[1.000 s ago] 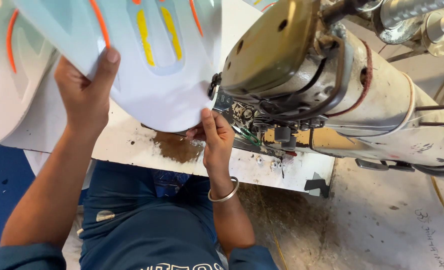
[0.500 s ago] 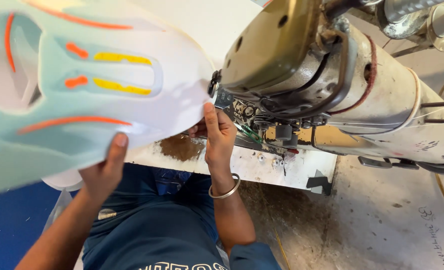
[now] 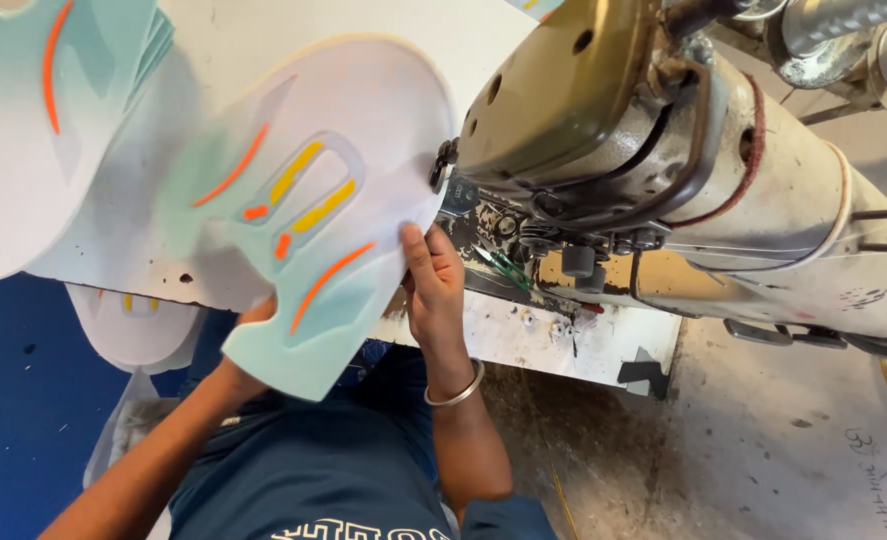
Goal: The person uses a sewing machine to stitch the edges of light blue and white face masks with orange and yellow markings. They guide the masks under the needle, cut the thread, and repeat the process for multiple masks.
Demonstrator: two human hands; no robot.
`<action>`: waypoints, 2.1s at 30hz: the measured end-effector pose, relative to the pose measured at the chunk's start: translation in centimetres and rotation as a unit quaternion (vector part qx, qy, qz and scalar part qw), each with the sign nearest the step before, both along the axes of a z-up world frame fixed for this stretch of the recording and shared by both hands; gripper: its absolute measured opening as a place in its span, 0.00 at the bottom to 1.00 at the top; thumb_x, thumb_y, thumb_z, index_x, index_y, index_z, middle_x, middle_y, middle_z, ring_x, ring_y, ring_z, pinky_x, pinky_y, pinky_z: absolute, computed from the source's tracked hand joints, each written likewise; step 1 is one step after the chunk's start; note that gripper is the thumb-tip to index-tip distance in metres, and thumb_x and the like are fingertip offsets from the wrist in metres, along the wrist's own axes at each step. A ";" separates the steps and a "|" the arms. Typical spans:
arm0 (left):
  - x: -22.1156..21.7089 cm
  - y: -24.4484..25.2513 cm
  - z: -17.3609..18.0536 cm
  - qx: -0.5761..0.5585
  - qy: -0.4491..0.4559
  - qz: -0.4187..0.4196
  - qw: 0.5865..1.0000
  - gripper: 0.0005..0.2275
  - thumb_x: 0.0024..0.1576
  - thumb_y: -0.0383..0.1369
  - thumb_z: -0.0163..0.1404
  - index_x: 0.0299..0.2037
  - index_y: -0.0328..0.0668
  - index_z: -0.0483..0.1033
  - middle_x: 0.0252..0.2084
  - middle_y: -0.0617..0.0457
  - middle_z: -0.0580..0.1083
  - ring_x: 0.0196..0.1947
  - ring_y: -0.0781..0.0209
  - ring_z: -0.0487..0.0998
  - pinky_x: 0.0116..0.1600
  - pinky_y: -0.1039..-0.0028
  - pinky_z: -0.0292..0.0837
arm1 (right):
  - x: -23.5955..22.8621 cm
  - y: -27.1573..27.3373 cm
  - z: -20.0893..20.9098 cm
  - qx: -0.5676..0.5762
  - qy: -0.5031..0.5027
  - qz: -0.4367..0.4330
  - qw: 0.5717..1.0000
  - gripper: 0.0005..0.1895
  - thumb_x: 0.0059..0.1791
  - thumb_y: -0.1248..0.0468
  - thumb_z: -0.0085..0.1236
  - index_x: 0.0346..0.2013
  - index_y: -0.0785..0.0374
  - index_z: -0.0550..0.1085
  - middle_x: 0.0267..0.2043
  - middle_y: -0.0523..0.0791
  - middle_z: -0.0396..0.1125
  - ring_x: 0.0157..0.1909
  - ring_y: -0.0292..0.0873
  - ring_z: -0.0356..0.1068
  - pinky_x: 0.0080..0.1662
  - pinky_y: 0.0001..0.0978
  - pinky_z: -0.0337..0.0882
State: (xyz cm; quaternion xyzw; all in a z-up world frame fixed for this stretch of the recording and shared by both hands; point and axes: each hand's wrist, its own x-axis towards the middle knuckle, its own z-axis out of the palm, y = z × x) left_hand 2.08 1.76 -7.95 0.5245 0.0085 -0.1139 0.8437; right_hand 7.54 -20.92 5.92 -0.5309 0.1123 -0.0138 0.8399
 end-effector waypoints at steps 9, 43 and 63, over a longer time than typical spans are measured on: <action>2.3 -0.3 4.9 -0.086 -0.115 -0.057 0.988 0.15 0.66 0.28 0.56 0.59 0.43 0.65 0.55 0.48 0.72 0.59 0.60 0.73 0.67 0.70 0.68 | 0.0 -0.6 -0.3 -0.048 -0.006 0.040 0.998 0.20 0.62 0.56 0.47 0.61 0.69 0.69 0.44 0.41 0.72 0.42 0.31 0.70 0.44 0.24 0.71; 18.0 -8.3 16.1 0.303 -0.384 0.046 0.871 0.22 0.58 0.29 0.62 0.63 0.36 0.72 0.51 0.43 0.72 0.51 0.48 0.75 0.55 0.67 0.73 | 1.5 -1.0 -0.8 -0.116 0.048 -0.074 0.989 0.21 0.58 0.51 0.50 0.40 0.69 0.76 0.30 0.49 0.74 0.25 0.37 0.68 0.28 0.29 0.69; 16.6 29.3 -0.7 0.672 -0.058 0.229 0.701 0.46 0.57 0.47 0.67 0.75 0.26 0.50 0.67 0.30 0.67 0.64 0.30 0.66 0.68 0.47 0.59 | -12.2 0.0 -8.2 -0.333 0.157 0.083 0.926 0.17 0.56 0.55 0.50 0.46 0.65 0.79 0.36 0.44 0.78 0.32 0.32 0.70 0.36 0.23 0.69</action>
